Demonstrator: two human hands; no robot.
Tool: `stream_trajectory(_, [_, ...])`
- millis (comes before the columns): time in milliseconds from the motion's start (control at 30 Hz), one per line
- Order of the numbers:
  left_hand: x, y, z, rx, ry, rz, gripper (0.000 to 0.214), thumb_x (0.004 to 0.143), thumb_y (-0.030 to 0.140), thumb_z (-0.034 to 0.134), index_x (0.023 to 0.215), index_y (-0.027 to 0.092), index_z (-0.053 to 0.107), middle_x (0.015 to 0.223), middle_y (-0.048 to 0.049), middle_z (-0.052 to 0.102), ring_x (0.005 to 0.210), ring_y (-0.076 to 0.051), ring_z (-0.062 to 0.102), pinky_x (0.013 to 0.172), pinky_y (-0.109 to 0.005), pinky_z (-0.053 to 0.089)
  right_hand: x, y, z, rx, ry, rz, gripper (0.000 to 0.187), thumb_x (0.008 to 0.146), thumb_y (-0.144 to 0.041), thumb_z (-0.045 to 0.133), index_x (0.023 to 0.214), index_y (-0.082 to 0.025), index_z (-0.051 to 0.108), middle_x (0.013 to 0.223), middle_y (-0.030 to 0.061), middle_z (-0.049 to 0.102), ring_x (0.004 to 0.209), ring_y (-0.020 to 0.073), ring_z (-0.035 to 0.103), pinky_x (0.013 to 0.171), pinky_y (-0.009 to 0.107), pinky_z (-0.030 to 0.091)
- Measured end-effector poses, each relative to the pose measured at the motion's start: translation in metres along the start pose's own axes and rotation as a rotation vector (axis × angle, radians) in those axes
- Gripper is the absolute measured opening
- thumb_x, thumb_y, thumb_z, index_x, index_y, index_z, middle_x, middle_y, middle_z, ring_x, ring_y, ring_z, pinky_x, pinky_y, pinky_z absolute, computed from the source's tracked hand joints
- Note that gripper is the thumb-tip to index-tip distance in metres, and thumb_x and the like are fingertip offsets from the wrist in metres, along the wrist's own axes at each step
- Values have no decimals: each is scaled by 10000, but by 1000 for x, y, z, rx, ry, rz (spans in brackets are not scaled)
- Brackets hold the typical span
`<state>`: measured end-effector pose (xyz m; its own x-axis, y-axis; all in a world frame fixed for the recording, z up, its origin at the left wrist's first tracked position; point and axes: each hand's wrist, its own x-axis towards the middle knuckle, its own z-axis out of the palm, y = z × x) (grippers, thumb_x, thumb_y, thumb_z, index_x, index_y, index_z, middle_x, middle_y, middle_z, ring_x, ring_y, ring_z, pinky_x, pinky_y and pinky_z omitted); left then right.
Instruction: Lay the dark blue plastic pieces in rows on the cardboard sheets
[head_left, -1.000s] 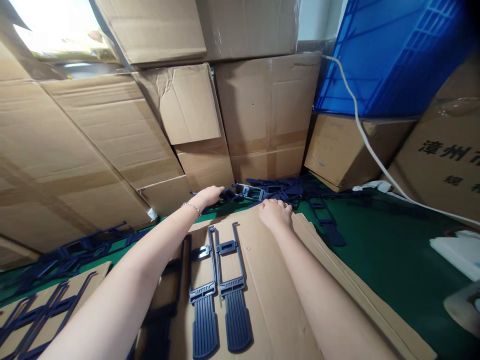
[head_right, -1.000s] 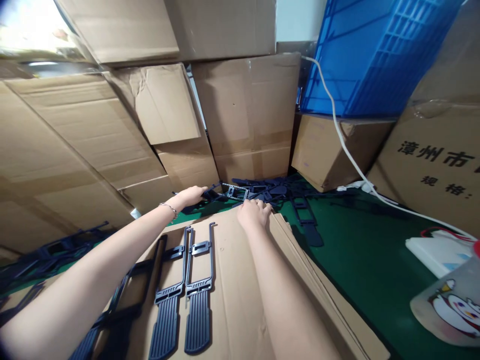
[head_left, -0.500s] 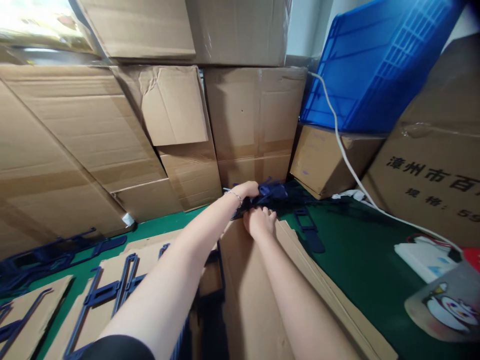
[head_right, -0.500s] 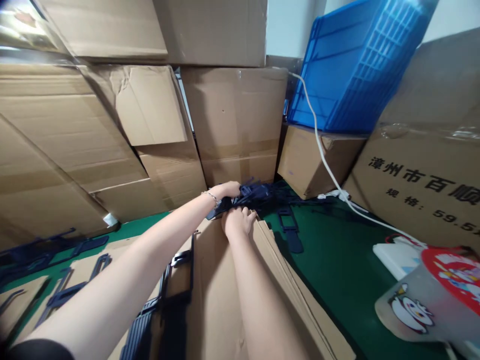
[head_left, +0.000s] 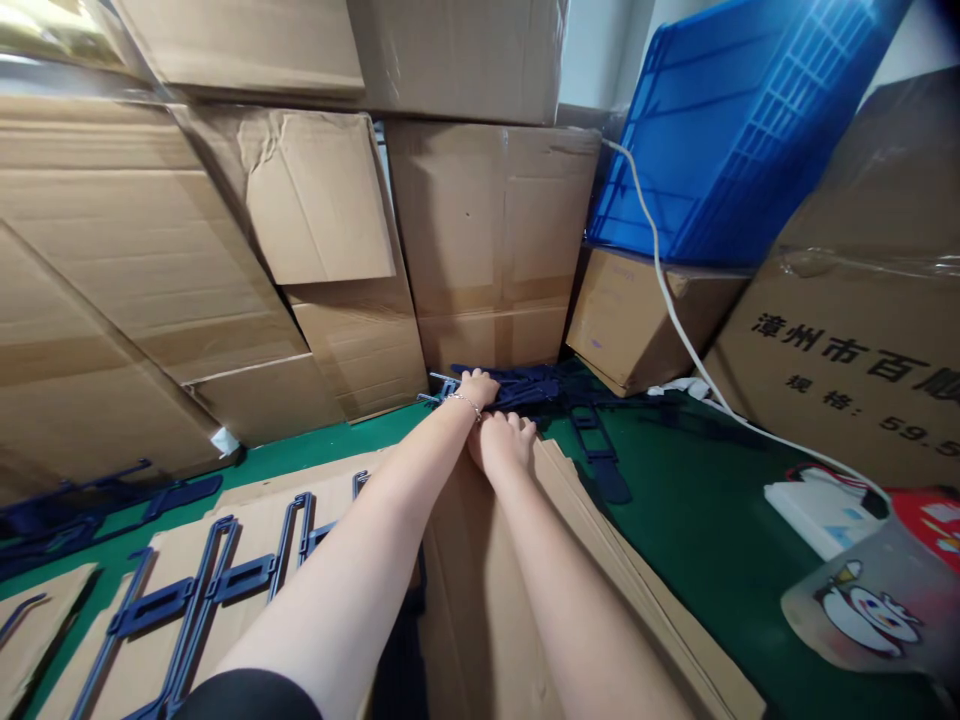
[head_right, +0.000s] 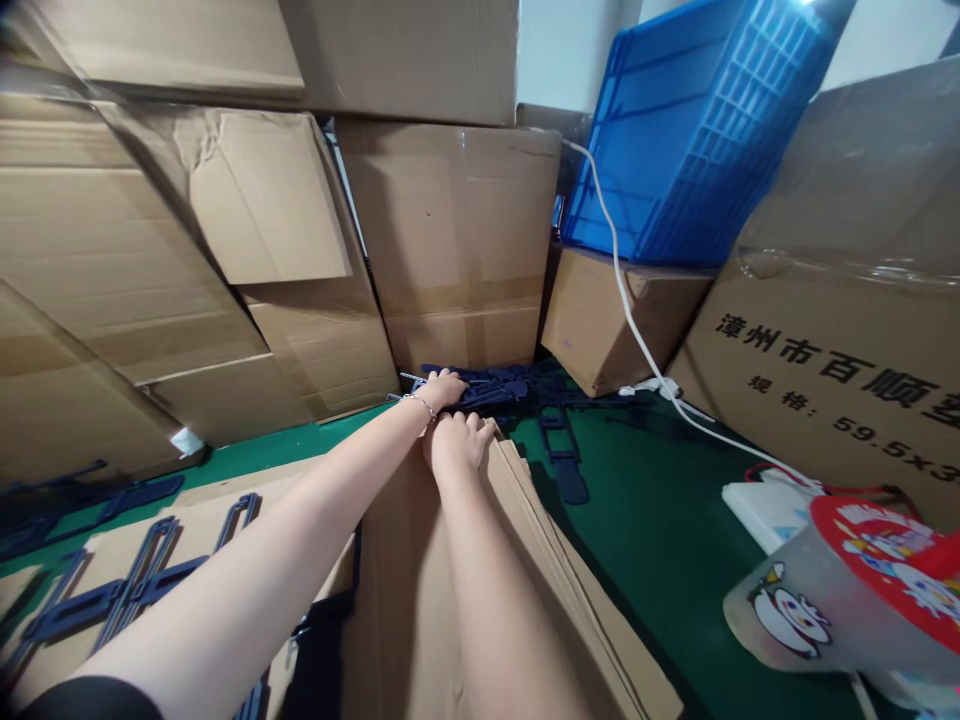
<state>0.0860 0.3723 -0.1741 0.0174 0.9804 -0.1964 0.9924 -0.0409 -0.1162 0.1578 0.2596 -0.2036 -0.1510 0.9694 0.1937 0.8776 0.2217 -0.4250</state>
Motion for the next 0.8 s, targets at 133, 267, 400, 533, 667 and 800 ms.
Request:
stream_trajectory(133, [0, -9, 2, -14, 22, 25, 474, 791, 436, 450, 1210, 217, 418, 1285, -53, 384, 1265, -167, 330, 1150, -486, 304, -1, -1, -3, -7, -12, 5, 325, 915, -271, 317, 1039, -197, 609, 1110, 49, 546, 1071, 261, 376, 942, 537, 138])
stream_trajectory(267, [1, -21, 2, -59, -27, 51, 546, 789, 474, 429, 1268, 227, 342, 1253, -68, 429, 1150, -134, 458, 1064, -413, 434, -2, -2, -6, -14, -16, 1, 326, 907, -258, 320, 1033, -189, 612, 1109, 52, 548, 1076, 258, 376, 948, 526, 144])
stream_trajectory(400, [4, -29, 6, -81, -27, 67, 552, 784, 502, 419, 1247, 205, 367, 1147, -66, 509, 1027, -102, 528, 976, -354, 500, -3, -2, -5, -22, -6, -6, 322, 908, -268, 332, 1041, -176, 611, 1123, 58, 541, 1080, 266, 373, 944, 529, 147])
stream_trajectory(533, [5, -31, 11, -67, 84, 122, 482, 793, 496, 397, 1130, 161, 475, 1152, -67, 501, 1042, -90, 510, 1009, -338, 474, -3, -2, -2, -21, 26, -19, 313, 899, -275, 346, 1034, -178, 612, 1110, 56, 548, 1074, 265, 377, 939, 530, 152])
stream_trajectory(667, [9, -24, 12, -29, 200, 201, 429, 817, 432, 371, 1126, 153, 474, 1171, -70, 472, 1071, -93, 481, 1033, -333, 447, -2, -3, -2, -18, 24, -15, 297, 891, -269, 364, 1030, -180, 610, 1099, 60, 553, 1069, 267, 383, 934, 534, 158])
stream_trajectory(800, [16, -14, 13, -9, 218, 234, 411, 834, 363, 336, 1205, 205, 413, 1200, -57, 439, 1144, -121, 421, 1054, -382, 423, 0, -3, -2, -15, 22, -13, 313, 905, -287, 344, 1039, -190, 609, 1107, 56, 551, 1065, 260, 388, 948, 526, 148])
